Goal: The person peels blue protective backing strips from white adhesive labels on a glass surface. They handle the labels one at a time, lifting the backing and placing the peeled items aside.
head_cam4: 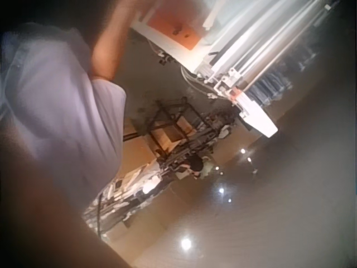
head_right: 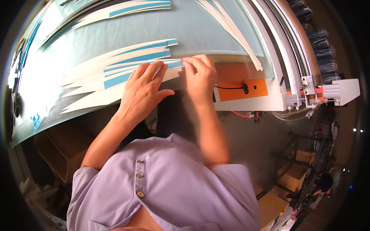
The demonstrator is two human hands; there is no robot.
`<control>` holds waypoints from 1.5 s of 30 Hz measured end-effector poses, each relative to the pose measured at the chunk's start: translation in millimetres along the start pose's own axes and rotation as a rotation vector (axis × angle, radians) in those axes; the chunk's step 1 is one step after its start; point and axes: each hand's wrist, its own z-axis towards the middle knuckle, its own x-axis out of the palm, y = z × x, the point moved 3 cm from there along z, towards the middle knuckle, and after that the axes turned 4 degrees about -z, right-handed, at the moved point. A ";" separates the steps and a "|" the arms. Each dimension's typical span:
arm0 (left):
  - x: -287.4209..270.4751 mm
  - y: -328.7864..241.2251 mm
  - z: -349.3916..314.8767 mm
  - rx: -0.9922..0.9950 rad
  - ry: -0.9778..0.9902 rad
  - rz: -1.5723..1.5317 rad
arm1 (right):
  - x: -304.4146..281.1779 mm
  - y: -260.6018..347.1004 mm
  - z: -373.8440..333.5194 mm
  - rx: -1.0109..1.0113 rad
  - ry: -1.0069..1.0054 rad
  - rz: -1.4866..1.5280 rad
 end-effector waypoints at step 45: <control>3.3 2.6 13.5 -0.063 0.054 -0.052 | -0.5 4.1 0.4 -0.065 0.013 0.028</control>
